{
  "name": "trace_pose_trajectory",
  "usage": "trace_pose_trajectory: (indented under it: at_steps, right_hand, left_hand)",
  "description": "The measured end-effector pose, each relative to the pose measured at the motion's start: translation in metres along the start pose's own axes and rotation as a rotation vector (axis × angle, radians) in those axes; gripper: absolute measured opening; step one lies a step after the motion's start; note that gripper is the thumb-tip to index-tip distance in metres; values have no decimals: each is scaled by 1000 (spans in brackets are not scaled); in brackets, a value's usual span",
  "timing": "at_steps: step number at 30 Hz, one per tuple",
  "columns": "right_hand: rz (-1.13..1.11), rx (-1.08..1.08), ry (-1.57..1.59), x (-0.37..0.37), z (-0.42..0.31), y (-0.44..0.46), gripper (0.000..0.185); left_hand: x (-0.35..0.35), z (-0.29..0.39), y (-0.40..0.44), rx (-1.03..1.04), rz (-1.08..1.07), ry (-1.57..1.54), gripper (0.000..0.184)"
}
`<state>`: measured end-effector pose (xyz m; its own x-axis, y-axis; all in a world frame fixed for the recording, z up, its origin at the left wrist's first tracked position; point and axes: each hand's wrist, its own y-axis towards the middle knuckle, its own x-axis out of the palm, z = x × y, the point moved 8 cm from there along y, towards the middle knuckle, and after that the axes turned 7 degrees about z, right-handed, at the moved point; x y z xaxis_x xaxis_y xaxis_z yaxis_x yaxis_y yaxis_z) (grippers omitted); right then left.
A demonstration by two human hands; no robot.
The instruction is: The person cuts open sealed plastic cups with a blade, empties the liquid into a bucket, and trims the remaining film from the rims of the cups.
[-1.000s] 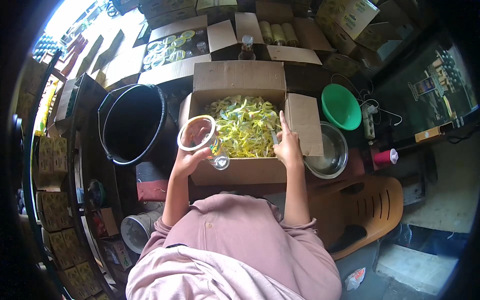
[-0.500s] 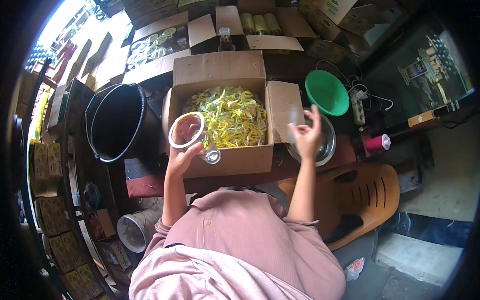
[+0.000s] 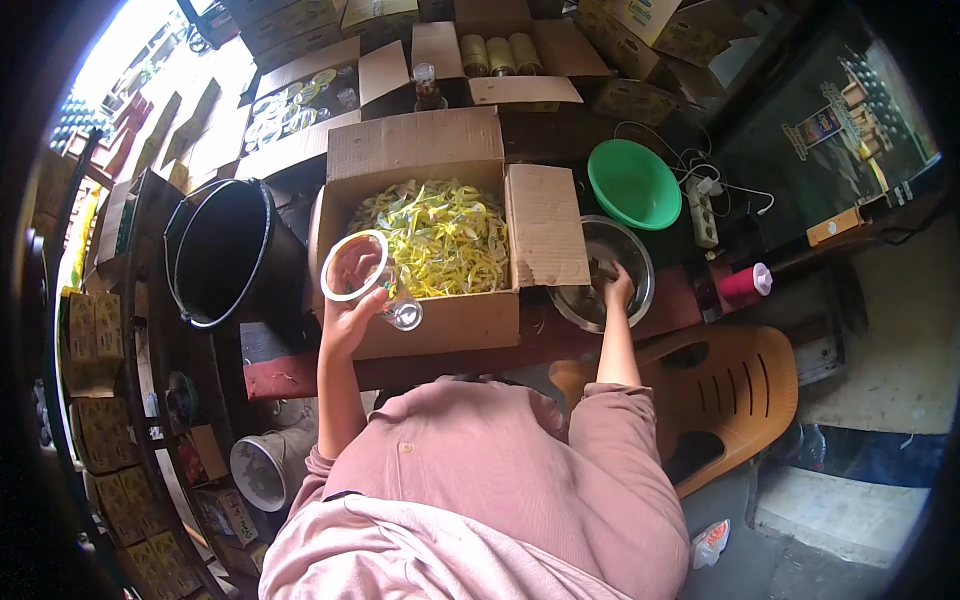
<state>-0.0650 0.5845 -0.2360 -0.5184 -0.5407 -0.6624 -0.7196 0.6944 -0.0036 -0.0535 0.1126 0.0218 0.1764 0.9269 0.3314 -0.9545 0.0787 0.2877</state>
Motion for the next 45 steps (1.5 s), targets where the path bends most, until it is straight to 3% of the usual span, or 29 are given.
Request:
trace_pose_trajectory:
  at_steps: [6, 9, 12, 18, 19, 22, 23, 24, 26, 27, 32, 37, 38, 40, 42, 43, 44, 45]
  right_hand:
    - [-59, -90, 8, 6, 15, 16, 67]
    - [-108, -105, -253, -5, 0, 14, 66]
    - [-236, 41, -188, 1, 12, 18, 63]
    - [109, -414, -301, -40, -57, -16, 46]
    - [126, -404, -279, -40, -57, -23, 50]
    - [213, -10, 141, -25, -15, -33, 54]
    - [204, 13, 186, -13, -4, -36, 57]
    - [189, 51, 110, -25, -41, -63, 58]
    - [166, 5, 186, -1, -32, -65, 57]
    - [171, 6, 218, -11, -62, -82, 56]
    - [201, -135, 139, 2, -77, -86, 56]
    - [184, -201, 151, 8, -72, -81, 49]
    - [72, -230, 326, 16, -72, -78, 51]
    - [29, -144, 275, 24, -72, -77, 55]
    - [1, -85, 642, 54, -30, -50, 56]
    - [73, -252, 331, 42, -48, -56, 57]
    - [70, -287, 298, 36, -58, -62, 58]
    - [69, -273, 472, 40, -47, -56, 55]
  left_hand:
    - [6, -8, -8, -17, 24, 10, 62]
    - [10, -7, -9, -23, 21, 14, 62]
    - [14, -9, -10, -23, 18, 12, 62]
    - [18, -6, -13, -9, 19, 15, 62]
    - [17, -6, -14, -7, 23, 18, 61]
    - [18, -6, -15, -13, 18, 13, 62]
    - [17, -5, -15, -6, 18, 17, 62]
    - [17, -4, -16, 3, 18, 21, 62]
    - [16, -2, -16, 14, 16, 12, 62]
    - [15, 0, -16, 16, 17, 1, 62]
    - [2, 15, -12, 60, 33, 96, 66]
    - [-17, 49, -5, 211, 66, 322, 67]
    - [-21, 59, -5, 235, 81, 406, 67]
    - [-33, 79, -5, 279, 111, 579, 66]
    - [-61, 90, -6, 305, 177, 504, 65]
    - [-81, 90, -4, 294, 233, 303, 61]
    - [-103, 90, -1, 284, 285, 101, 57]
    - [-123, 93, 1, 256, 338, -15, 53]
